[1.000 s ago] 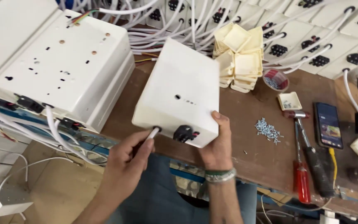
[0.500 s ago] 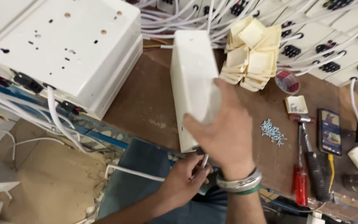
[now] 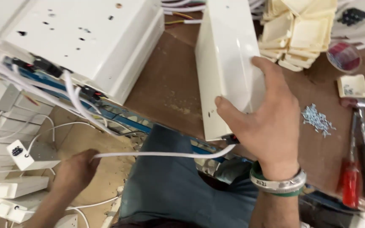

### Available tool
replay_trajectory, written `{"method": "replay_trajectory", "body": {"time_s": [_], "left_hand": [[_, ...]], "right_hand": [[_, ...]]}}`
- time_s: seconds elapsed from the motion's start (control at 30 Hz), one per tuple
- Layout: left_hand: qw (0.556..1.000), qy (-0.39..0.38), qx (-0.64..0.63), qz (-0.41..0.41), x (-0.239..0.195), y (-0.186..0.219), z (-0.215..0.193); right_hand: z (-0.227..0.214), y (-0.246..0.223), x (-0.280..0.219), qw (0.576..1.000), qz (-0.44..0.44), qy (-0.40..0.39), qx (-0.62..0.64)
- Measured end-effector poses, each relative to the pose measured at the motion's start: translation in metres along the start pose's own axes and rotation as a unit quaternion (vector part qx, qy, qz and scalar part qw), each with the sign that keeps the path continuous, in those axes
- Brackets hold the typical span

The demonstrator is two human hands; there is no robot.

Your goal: The person sits at a workbench and uses a red-handled screwdriver to drive screws and fasten a white end cover onto a white electrical enclosure, routing a white cable out of its base. They pick up small screws from the bench, position a plastic cover piece, and tighten screws to secure the enclosure parts together.

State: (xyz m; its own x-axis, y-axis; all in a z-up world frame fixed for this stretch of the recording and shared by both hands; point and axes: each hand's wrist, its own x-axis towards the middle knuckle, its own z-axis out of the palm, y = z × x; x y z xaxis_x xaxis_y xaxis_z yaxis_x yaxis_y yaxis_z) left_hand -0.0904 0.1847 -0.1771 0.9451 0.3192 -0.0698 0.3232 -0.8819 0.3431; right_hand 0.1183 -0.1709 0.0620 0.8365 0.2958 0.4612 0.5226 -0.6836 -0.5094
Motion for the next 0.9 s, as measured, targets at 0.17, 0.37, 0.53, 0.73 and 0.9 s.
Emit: {"method": "replay_trajectory", "body": {"time_s": [0.17, 0.37, 0.53, 0.73, 0.9], "left_hand": [[0.951, -0.166, -0.247, -0.086, 0.001, 0.087, -0.085], [0.833, -0.039, -0.380, 0.399, -0.004, 0.217, -0.089], [0.769, -0.235, -0.451, 0.387, -0.010, 0.280, 0.010], [0.860, -0.262, -0.242, 0.364, -0.013, 0.260, 0.088], [0.870, -0.264, -0.219, 0.354, -0.017, 0.209, 0.047]], "right_hand": [[0.002, 0.009, -0.005, 0.999, -0.033, -0.001, 0.013], [0.003, 0.012, -0.008, 0.998, -0.055, 0.002, 0.002], [0.000, 0.017, -0.008, 0.998, -0.057, -0.005, 0.007], [0.000, 0.019, -0.010, 0.998, -0.064, -0.003, 0.005], [0.003, 0.013, -0.007, 0.999, -0.035, -0.009, 0.034]]}}
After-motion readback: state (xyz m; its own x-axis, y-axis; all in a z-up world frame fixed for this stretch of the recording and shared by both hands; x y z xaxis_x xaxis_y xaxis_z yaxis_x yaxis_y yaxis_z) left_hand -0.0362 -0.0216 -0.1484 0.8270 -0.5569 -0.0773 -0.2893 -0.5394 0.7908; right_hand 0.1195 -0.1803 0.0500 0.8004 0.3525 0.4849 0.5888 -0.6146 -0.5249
